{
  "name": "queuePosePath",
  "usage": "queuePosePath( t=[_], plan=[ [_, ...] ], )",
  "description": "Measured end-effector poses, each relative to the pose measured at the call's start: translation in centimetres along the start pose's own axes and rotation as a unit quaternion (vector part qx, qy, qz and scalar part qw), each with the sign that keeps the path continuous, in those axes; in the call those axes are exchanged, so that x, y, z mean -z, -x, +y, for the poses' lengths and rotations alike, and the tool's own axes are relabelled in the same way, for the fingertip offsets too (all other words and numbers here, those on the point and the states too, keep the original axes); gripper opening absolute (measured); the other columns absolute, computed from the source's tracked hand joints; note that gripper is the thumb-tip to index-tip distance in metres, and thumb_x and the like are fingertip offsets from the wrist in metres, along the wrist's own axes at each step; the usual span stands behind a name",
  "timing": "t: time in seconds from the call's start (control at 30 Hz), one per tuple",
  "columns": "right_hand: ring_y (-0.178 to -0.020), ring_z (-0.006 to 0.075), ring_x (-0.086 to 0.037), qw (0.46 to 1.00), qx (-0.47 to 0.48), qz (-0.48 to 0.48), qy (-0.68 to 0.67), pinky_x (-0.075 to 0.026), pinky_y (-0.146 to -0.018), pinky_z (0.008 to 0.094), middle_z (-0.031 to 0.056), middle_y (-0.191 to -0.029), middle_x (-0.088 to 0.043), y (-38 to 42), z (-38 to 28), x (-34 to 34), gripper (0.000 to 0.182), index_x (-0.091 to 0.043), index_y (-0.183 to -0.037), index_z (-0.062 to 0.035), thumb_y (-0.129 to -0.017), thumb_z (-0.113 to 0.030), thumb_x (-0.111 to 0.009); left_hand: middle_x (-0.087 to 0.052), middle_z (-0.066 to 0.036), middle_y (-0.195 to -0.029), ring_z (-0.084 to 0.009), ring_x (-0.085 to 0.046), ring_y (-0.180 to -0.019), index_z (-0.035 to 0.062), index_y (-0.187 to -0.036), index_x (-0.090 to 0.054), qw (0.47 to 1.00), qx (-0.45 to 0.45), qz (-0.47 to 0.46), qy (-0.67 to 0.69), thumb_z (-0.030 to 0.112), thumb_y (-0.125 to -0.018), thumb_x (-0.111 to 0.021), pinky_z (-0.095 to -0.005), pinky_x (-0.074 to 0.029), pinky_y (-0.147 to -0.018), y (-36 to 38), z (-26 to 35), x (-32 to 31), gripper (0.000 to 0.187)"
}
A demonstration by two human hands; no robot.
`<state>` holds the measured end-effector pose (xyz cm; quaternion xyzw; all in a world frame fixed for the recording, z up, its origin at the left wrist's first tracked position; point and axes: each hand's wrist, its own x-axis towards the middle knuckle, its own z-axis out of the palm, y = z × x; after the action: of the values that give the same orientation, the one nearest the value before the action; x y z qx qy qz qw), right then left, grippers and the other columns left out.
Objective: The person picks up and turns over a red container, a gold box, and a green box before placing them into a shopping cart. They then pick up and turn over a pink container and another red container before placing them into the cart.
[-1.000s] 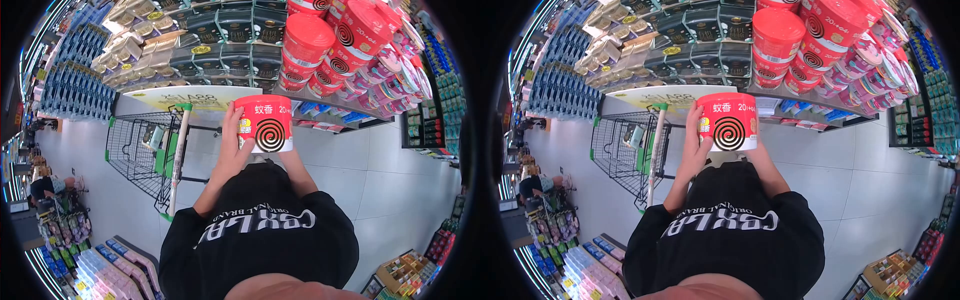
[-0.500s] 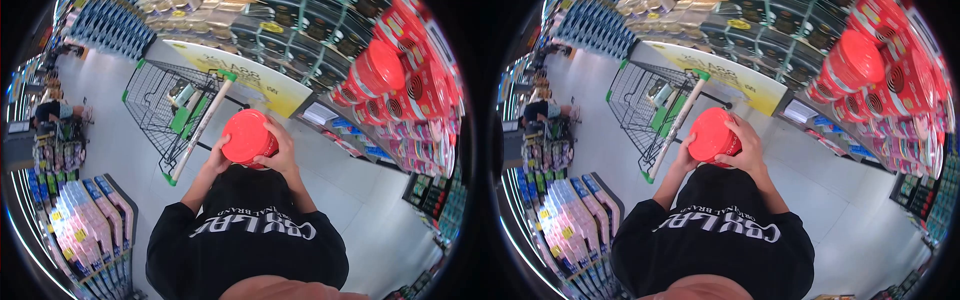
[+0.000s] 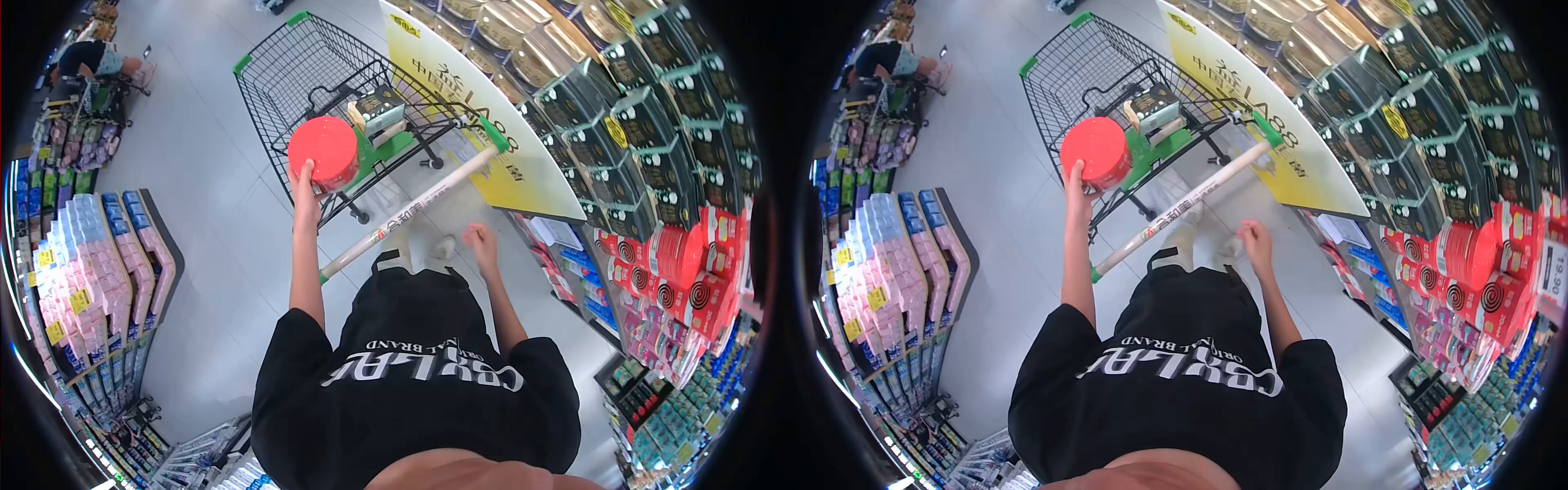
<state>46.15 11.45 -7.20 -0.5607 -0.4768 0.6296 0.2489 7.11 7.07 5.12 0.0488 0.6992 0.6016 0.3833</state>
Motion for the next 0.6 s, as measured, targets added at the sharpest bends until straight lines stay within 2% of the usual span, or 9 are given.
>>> queuePosePath(
  t=[0.07,0.17,0.23,0.27,0.37,0.43,0.47,0.57,0.6],
  plan=[
    [-0.078,0.0118,-0.062,0.995,-0.027,-0.026,0.096,-0.049,-0.066,0.0252,0.007,-0.087,-0.066,0.6,2.8,0.2,0.023,-0.059,-0.108,-0.0021,-0.093,-0.018,-0.053,-0.03,-0.017,-0.142,-0.0364,-0.033,-0.13,0.0161,-0.141,-0.018,0.999,0.049,-0.01,0.022,0.045,-0.083,-0.059,-0.0666,-0.036,-0.09,-4.5,-3.0,1.1,0.077],
    [-0.076,0.013,-0.062,0.991,-0.096,-0.024,0.088,-0.049,-0.063,0.0257,0.0079,-0.086,-0.066,2.3,3.7,-1.2,0.024,-0.059,-0.108,-0.0022,-0.091,-0.019,-0.053,-0.037,-0.017,-0.136,-0.0363,-0.04,-0.124,0.0139,-0.138,-0.027,0.995,0.099,-0.014,0.016,0.038,-0.086,-0.058,-0.0648,-0.038,-0.09,-9.1,-6.5,2.0,0.066],
    [-0.074,0.0143,-0.063,0.989,-0.112,-0.018,0.091,-0.049,-0.064,0.026,0.0089,-0.084,-0.066,3.2,4.1,-1.7,0.026,-0.059,-0.108,-0.0023,-0.088,-0.01,-0.044,-0.043,-0.017,-0.132,-0.0353,-0.044,-0.121,0.0128,-0.136,-0.033,0.992,0.109,-0.058,0.021,0.033,-0.087,-0.058,-0.0632,-0.04,-0.09,-10.0,-7.7,2.0,0.058],
    [-0.073,0.0143,-0.063,0.99,-0.107,-0.016,0.087,-0.049,-0.063,0.0261,0.0091,-0.082,-0.066,3.3,4.2,-1.9,0.028,-0.059,-0.108,-0.0023,-0.086,-0.007,-0.042,-0.049,-0.016,-0.124,-0.0318,-0.049,-0.116,0.0051,-0.132,-0.039,0.996,0.084,-0.014,0.013,0.029,-0.089,-0.055,-0.0539,-0.043,-0.092,-9.5,-8.5,1.8,0.052],
    [-0.068,0.0135,-0.061,0.994,-0.084,-0.041,0.051,-0.049,-0.062,0.0259,0.0102,-0.078,-0.065,4.2,6.0,-2.2,0.034,-0.062,-0.103,-0.0031,-0.079,-0.003,-0.037,-0.048,-0.02,-0.127,-0.0336,-0.046,-0.12,-0.0031,-0.131,-0.038,0.988,-0.111,0.005,-0.111,0.033,-0.089,-0.056,-0.0485,-0.037,-0.1,-10.8,-14.4,3.3,0.058],
    [-0.06,0.0121,-0.057,0.987,-0.105,-0.018,0.121,-0.048,-0.057,0.027,0.0089,-0.07,-0.063,4.6,4.3,-2.1,0.033,-0.065,-0.094,-0.0039,-0.074,-0.002,-0.038,-0.045,-0.024,-0.131,-0.0381,-0.042,-0.122,-0.0086,-0.13,-0.038,0.907,-0.249,0.031,-0.338,0.037,-0.089,-0.057,-0.0455,-0.03,-0.105,-10.1,-14.4,4.1,0.064],
    [-0.058,0.0126,-0.056,0.991,-0.06,-0.002,0.117,-0.047,-0.056,0.0282,0.0082,-0.069,-0.062,4.8,5.6,-2.3,0.034,-0.065,-0.094,-0.0045,-0.073,-0.002,-0.039,-0.042,-0.028,-0.133,-0.0418,-0.038,-0.125,-0.0073,-0.132,-0.038,0.874,-0.304,0.049,-0.375,0.038,-0.089,-0.057,-0.0479,-0.025,-0.106,-9.0,-13.2,3.5,0.065],
    [-0.055,0.015,-0.055,0.98,0.138,0.066,0.129,-0.045,-0.053,0.0309,0.0075,-0.066,-0.059,6.6,7.9,-1.3,0.036,-0.065,-0.096,-0.0058,-0.072,-0.003,-0.039,-0.05,-0.026,-0.123,-0.0386,-0.047,-0.114,-0.0052,-0.122,-0.05,0.879,-0.238,-0.129,-0.392,0.034,-0.096,-0.046,-0.0431,-0.034,-0.099,-5.5,-9.4,0.5,0.047],
    [-0.056,0.0155,-0.055,0.984,0.103,0.078,0.12,-0.046,-0.054,0.031,0.0081,-0.066,-0.059,7.6,7.9,-0.4,0.035,-0.065,-0.096,-0.0062,-0.073,-0.003,-0.039,-0.051,-0.025,-0.123,-0.0387,-0.047,-0.114,-0.0032,-0.123,-0.05,0.886,-0.238,-0.169,-0.362,0.035,-0.096,-0.045,-0.0434,-0.034,-0.099,-3.8,-9.4,-1.2,0.047]
  ],
)
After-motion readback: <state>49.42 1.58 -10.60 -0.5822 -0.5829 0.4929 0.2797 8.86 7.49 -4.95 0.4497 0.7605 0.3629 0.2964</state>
